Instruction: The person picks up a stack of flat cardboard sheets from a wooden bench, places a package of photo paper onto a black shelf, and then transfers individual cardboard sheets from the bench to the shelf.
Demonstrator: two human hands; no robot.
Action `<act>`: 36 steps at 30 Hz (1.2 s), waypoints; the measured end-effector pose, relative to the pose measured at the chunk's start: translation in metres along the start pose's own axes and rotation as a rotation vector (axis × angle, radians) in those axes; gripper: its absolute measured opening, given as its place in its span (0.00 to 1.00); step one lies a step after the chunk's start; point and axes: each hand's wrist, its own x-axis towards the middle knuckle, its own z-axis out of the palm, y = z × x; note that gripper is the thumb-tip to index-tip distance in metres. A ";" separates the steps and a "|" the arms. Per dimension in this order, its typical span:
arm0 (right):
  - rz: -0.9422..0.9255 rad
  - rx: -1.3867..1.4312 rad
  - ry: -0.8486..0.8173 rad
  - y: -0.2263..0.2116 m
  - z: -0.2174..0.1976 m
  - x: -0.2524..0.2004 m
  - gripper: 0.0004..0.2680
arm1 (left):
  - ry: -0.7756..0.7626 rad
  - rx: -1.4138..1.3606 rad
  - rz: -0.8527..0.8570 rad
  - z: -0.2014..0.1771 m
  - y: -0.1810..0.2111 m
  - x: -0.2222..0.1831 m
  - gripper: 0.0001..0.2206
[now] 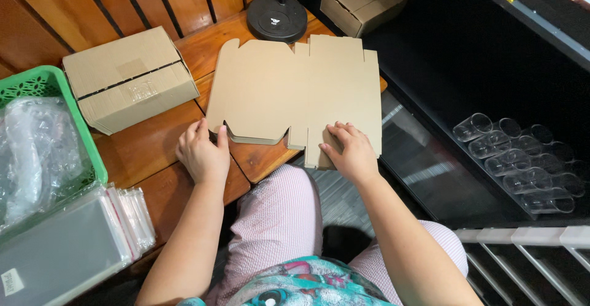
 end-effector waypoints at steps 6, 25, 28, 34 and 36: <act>-0.006 0.011 0.002 0.004 0.004 0.002 0.18 | 0.139 -0.309 0.116 0.005 -0.003 0.009 0.24; -0.028 0.032 0.015 0.005 0.004 0.001 0.18 | -0.411 -1.556 -0.861 -0.038 0.160 0.033 0.33; -0.024 0.033 0.007 0.003 0.001 0.002 0.18 | -0.821 -1.399 -0.471 0.017 0.158 0.026 0.26; 0.015 -0.004 -0.062 0.007 0.006 0.006 0.18 | -0.789 -0.377 0.022 0.062 0.162 0.001 0.28; 0.067 0.022 -0.070 0.009 0.009 0.003 0.18 | -0.689 -0.240 0.051 0.066 0.166 -0.004 0.29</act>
